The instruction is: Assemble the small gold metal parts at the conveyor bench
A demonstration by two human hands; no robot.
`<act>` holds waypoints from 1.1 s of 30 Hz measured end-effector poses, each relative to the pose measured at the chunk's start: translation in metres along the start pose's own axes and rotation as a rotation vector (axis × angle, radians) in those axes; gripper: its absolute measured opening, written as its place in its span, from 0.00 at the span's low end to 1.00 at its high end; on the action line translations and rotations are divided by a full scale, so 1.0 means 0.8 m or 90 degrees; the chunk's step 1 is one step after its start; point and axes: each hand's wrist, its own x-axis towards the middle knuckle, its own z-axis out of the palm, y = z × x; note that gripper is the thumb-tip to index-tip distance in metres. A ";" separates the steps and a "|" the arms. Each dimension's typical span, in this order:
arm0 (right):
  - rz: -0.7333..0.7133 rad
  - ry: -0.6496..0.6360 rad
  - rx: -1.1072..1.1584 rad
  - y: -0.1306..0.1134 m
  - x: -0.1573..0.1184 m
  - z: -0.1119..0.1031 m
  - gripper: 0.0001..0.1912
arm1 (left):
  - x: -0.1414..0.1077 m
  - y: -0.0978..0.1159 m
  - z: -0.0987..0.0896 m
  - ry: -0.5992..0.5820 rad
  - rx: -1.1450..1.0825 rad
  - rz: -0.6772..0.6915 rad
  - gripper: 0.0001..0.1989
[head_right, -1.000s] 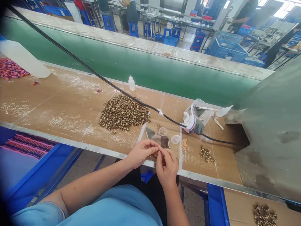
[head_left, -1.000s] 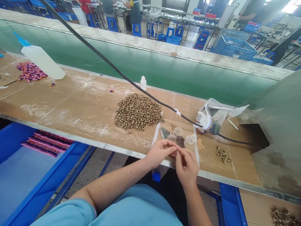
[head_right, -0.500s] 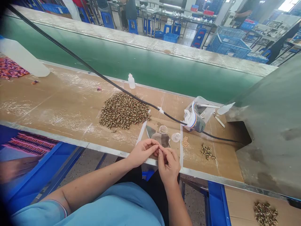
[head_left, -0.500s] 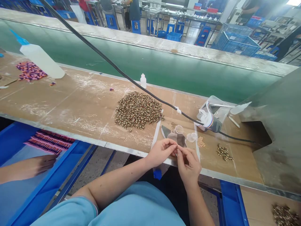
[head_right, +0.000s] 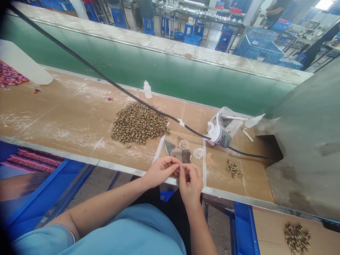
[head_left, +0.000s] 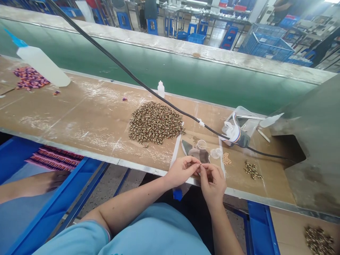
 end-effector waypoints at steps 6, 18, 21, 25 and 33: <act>0.017 0.000 0.000 -0.001 0.000 0.000 0.07 | 0.000 -0.002 -0.001 0.005 0.011 0.005 0.17; 0.014 -0.003 -0.003 -0.001 -0.001 -0.002 0.07 | 0.000 -0.001 0.000 0.007 -0.001 0.000 0.17; 0.000 0.004 -0.014 -0.001 0.000 -0.003 0.06 | -0.001 -0.002 0.001 0.004 0.012 0.016 0.17; -0.031 -0.012 -0.053 0.004 0.001 -0.005 0.06 | -0.001 -0.005 0.002 0.004 0.049 0.045 0.15; -0.109 -0.031 -0.086 0.012 -0.001 -0.007 0.05 | -0.002 -0.003 0.000 0.001 0.066 0.022 0.13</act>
